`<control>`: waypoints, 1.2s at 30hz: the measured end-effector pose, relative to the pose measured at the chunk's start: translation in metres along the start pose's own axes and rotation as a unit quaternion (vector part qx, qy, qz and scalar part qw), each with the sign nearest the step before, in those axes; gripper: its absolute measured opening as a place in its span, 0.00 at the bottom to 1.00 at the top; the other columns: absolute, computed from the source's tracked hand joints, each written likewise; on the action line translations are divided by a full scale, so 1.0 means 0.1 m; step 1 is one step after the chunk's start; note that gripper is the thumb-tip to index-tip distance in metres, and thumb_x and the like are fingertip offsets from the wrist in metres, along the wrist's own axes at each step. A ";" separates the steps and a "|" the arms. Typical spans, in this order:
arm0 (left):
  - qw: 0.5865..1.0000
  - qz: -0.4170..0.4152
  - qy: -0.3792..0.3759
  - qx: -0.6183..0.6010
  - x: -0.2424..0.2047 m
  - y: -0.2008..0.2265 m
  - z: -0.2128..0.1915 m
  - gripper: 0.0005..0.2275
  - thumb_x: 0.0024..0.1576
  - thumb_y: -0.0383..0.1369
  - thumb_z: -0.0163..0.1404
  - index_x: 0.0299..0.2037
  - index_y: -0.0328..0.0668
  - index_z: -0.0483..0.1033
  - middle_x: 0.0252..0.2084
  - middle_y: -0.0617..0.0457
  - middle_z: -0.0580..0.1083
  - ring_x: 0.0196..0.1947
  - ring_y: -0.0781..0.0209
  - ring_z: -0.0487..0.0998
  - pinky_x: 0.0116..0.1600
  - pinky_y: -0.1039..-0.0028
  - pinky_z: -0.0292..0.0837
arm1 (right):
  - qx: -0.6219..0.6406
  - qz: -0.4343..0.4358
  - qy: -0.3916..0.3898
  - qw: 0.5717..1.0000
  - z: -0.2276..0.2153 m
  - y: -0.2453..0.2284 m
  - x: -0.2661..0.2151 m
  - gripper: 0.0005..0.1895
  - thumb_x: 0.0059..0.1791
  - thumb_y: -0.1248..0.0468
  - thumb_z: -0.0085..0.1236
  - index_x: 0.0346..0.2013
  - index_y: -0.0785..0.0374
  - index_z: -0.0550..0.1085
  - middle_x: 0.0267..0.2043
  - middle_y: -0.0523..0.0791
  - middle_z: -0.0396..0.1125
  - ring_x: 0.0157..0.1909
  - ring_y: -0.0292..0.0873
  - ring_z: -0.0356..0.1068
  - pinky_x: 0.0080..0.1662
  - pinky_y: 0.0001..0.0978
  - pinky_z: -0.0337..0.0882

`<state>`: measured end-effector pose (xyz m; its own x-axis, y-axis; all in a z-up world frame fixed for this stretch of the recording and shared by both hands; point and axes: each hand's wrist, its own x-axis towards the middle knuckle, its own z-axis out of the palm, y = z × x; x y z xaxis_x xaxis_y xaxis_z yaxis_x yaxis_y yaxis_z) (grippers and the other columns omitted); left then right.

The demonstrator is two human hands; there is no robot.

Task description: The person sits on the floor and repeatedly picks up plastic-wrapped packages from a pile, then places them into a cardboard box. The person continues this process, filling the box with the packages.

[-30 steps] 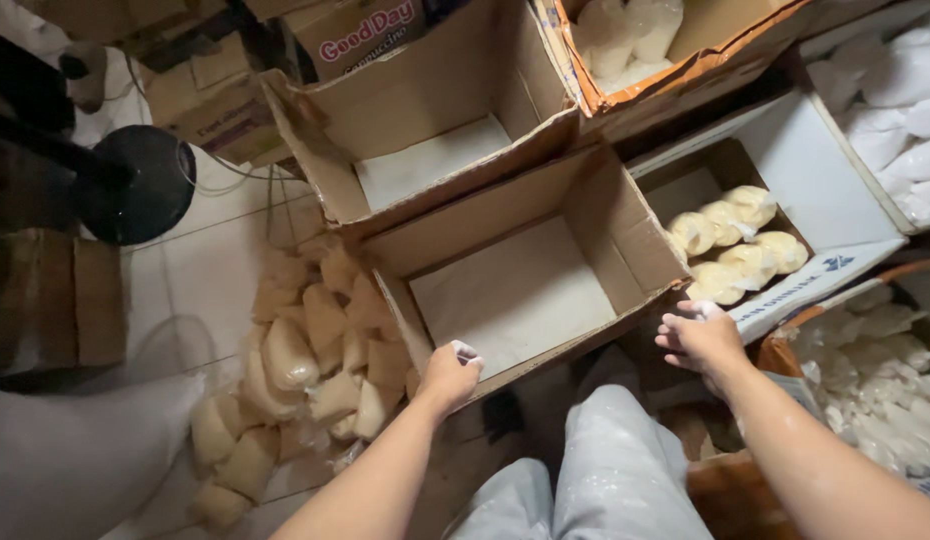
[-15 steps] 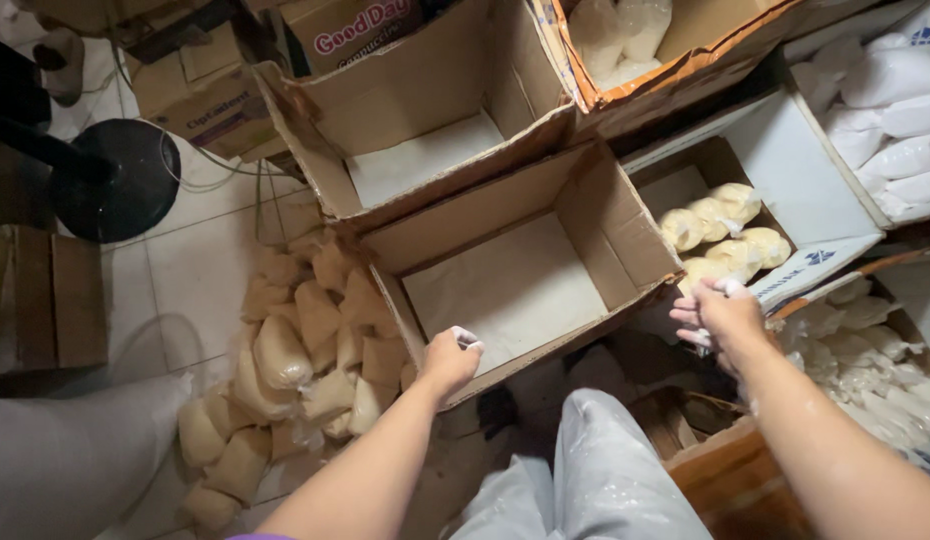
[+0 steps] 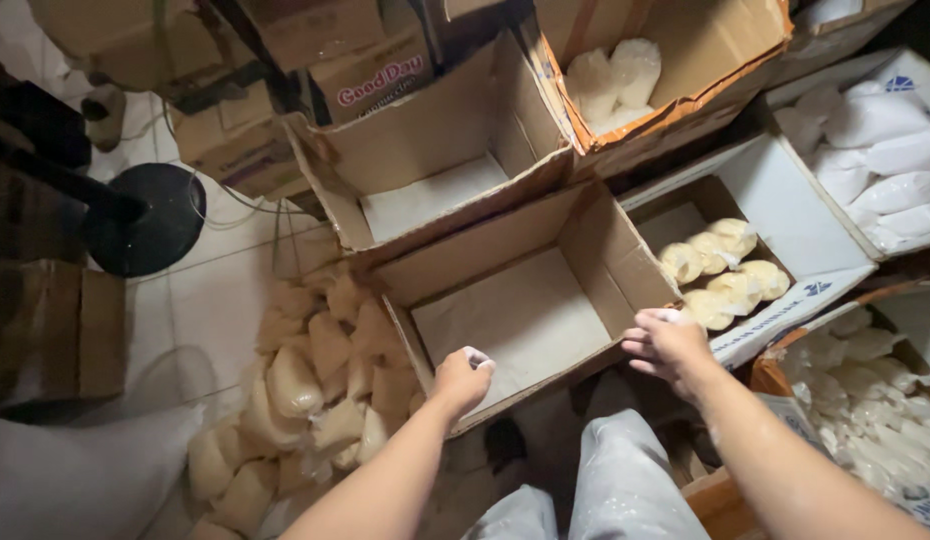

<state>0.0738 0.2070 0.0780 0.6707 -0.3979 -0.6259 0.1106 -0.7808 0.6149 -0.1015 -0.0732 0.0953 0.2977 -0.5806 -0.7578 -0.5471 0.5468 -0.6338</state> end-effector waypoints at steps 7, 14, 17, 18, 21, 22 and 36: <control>0.996 0.030 0.002 -0.087 -0.12 0.23 -0.13 0.11 0.56 0.38 0.55 0.43 0.42 0.82 0.41 0.51 0.82 0.43 0.60 0.82 0.51 0.68 0.75 | -0.045 -0.038 -0.087 0.994 0.57 -0.27 -0.47 0.16 0.52 0.58 0.56 0.54 0.57 0.71 0.41 0.44 0.73 0.40 0.41 0.74 0.42 0.40 0.74; 0.967 -0.081 -0.059 -0.235 -0.19 0.29 -0.29 0.10 0.58 0.39 0.51 0.46 0.48 0.78 0.41 0.60 0.78 0.37 0.67 0.77 0.40 0.69 0.74 | -0.075 -0.030 -0.122 0.989 0.71 -0.24 -0.64 0.15 0.52 0.58 0.55 0.53 0.57 0.71 0.41 0.45 0.74 0.40 0.42 0.74 0.41 0.40 0.72; 0.960 -0.088 -0.054 -0.261 -0.20 0.15 -0.32 0.11 0.58 0.40 0.51 0.48 0.50 0.78 0.44 0.59 0.79 0.39 0.66 0.77 0.40 0.69 0.74 | -0.061 -0.015 -0.108 0.992 0.65 -0.21 -0.57 0.16 0.53 0.57 0.54 0.53 0.57 0.71 0.43 0.47 0.74 0.42 0.44 0.74 0.43 0.42 0.73; 0.957 -0.094 -0.051 -0.268 -0.20 0.09 -0.33 0.11 0.58 0.40 0.51 0.48 0.50 0.78 0.44 0.59 0.79 0.40 0.66 0.78 0.39 0.69 0.74 | -0.046 -0.008 -0.095 0.994 0.61 -0.22 -0.52 0.16 0.53 0.56 0.53 0.54 0.58 0.71 0.44 0.48 0.74 0.44 0.45 0.74 0.45 0.43 0.74; 0.953 -0.117 -0.030 -0.277 -0.24 -0.11 -0.33 0.12 0.58 0.41 0.50 0.48 0.50 0.78 0.44 0.59 0.79 0.41 0.66 0.79 0.38 0.69 0.74 | -0.043 0.003 -0.070 0.997 0.45 -0.29 -0.37 0.18 0.54 0.55 0.51 0.57 0.58 0.69 0.49 0.51 0.74 0.48 0.47 0.74 0.49 0.46 0.74; 0.952 -0.126 -0.021 -0.278 -0.26 -0.18 -0.33 0.12 0.59 0.41 0.50 0.48 0.50 0.78 0.44 0.59 0.79 0.41 0.67 0.80 0.37 0.69 0.74 | -0.049 0.005 -0.064 0.997 0.39 -0.31 -0.32 0.19 0.54 0.55 0.50 0.58 0.57 0.68 0.51 0.51 0.73 0.50 0.48 0.74 0.50 0.46 0.74; 0.934 -0.175 0.019 -0.312 -0.63 -0.36 0.17 0.10 0.59 0.40 0.50 0.47 0.49 0.78 0.42 0.59 0.80 0.39 0.66 0.80 0.37 0.72 0.73 | -0.004 0.006 -0.072 0.997 -0.30 -0.42 0.17 0.23 0.55 0.57 0.47 0.64 0.59 0.63 0.63 0.57 0.67 0.61 0.54 0.70 0.58 0.52 0.70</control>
<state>0.0153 0.2525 0.0871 0.5374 -0.1437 -0.8310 0.7262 -0.4221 0.5427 -0.0968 -0.1239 0.1131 0.3999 -0.4807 -0.7804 -0.5570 0.5488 -0.6234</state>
